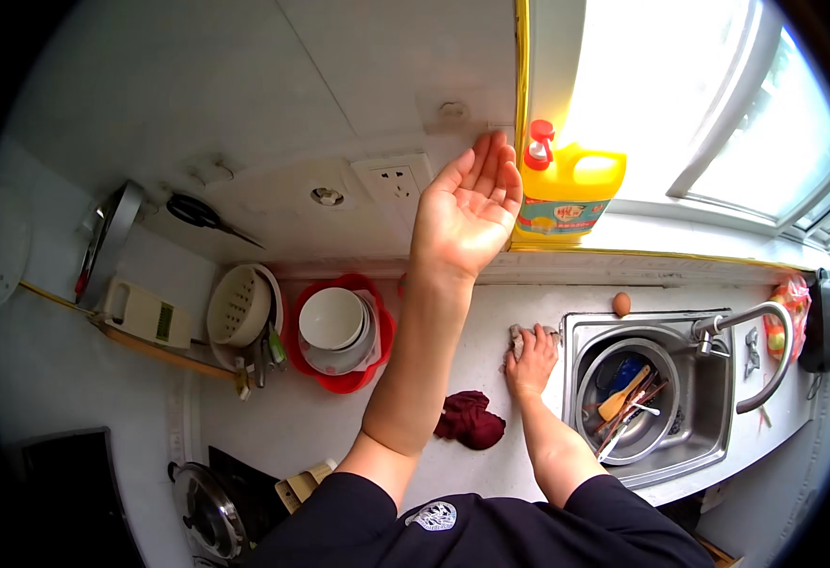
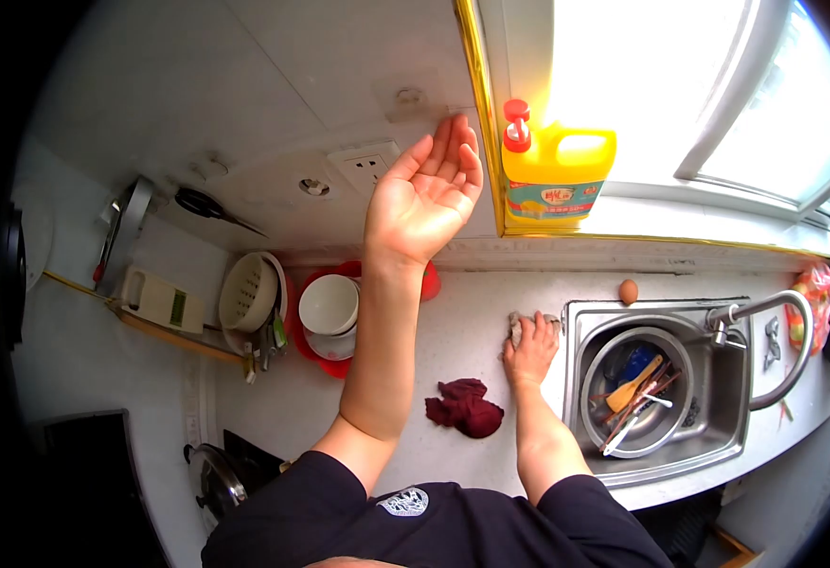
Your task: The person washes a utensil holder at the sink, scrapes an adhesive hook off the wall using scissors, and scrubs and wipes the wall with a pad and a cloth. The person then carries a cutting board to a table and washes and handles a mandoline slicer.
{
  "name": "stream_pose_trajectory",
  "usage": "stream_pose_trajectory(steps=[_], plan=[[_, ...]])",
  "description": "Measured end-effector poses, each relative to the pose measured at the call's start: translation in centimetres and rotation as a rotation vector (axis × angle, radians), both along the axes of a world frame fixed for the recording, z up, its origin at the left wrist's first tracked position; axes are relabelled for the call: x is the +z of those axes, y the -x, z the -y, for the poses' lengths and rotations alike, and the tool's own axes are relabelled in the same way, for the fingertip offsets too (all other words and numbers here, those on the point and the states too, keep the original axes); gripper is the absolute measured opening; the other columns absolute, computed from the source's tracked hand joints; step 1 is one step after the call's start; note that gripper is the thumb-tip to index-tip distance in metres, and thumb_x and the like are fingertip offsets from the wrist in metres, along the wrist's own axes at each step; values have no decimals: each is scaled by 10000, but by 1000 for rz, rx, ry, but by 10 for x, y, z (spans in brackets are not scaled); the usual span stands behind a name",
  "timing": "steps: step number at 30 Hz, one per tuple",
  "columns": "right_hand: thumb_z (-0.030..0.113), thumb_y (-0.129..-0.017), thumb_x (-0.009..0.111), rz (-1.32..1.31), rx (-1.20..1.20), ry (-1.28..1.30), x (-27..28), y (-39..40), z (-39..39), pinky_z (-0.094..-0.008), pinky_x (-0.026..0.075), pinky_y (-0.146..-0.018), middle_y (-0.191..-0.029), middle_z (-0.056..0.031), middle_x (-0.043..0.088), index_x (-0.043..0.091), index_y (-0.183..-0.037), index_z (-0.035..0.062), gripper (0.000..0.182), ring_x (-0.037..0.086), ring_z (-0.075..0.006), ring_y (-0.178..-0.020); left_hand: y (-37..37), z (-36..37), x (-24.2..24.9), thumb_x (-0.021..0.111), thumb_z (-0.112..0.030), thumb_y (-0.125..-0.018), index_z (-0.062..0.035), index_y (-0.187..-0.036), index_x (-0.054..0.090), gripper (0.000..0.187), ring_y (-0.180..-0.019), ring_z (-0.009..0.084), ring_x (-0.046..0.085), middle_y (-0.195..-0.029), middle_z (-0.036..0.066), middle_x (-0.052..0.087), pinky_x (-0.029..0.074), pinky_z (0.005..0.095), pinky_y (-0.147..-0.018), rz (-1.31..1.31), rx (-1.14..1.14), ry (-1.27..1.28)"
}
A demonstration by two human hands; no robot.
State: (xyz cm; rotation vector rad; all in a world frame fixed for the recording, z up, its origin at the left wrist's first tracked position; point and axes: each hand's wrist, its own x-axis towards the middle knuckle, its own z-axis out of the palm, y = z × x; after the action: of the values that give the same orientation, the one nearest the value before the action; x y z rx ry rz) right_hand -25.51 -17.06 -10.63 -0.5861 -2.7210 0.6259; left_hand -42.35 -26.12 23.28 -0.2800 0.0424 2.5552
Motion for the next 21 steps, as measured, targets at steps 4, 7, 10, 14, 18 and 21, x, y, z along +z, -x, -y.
stream_pose_trajectory(steps=[4, 7, 10, 14, 18, 21], plan=[[229, -677, 712, 11, -11, 7, 0, 0, -1, -477, 238, -1055, -1364, -83, 404, 507, -1194, 166, 560, 324, -307, -1283, 0, -15, -1, 517, 44, -877, 24, -1052, 562, 182, -990, 248, 577, -1056, 133, 597, 516, 343, -856, 93, 51, -29], [252, -670, 722, 20, -12, 1, -5, 1, -2, -487, 244, -1059, -1361, -77, 406, 516, -1194, 176, 568, 324, -311, -1283, 12, -20, -10, 529, 31, -872, 26, -1018, 572, 153, -954, 248, 587, -1017, 135, 609, 521, 343, -833, 94, 71, -36], [256, -664, 721, 7, -11, -9, -3, 1, -2, -487, 248, -1057, -1359, -70, 409, 523, -1185, 177, 563, 331, -304, -1276, 21, -21, -17, 541, 18, -867, 27, -985, 582, 125, -918, 248, 597, -977, 138, 621, 525, 342, -810, 88, 87, -36], [253, -663, 718, -10, -8, -5, -3, 1, -2, -484, 250, -1057, -1356, -71, 410, 526, -1181, 179, 557, 334, -300, -1274, 27, -24, -23, 557, 1, -860, 28, -940, 595, 93, -871, 248, 610, -923, 141, 637, 532, 342, -779, 74, 100, -31], [246, -665, 714, -12, -11, -7, 0, 2, -2, -482, 252, -1056, -1345, -72, 416, 527, -1179, 179, 551, 337, -299, -1270, 29, -22, -26, 573, -17, -853, 30, -895, 608, 72, -824, 248, 624, -870, 144, 653, 538, 341, -748, 69, 111, -18], [244, -666, 716, -19, -10, -14, -4, 2, -3, -481, 253, -1056, -1339, -71, 419, 525, -1179, 179, 551, 338, -297, -1269, 30, -23, -24, 573, -14, -851, 27, -860, 605, 53, -780, 241, 619, -826, 136, 648, 537, 330, -709, 82, 131, 17]])
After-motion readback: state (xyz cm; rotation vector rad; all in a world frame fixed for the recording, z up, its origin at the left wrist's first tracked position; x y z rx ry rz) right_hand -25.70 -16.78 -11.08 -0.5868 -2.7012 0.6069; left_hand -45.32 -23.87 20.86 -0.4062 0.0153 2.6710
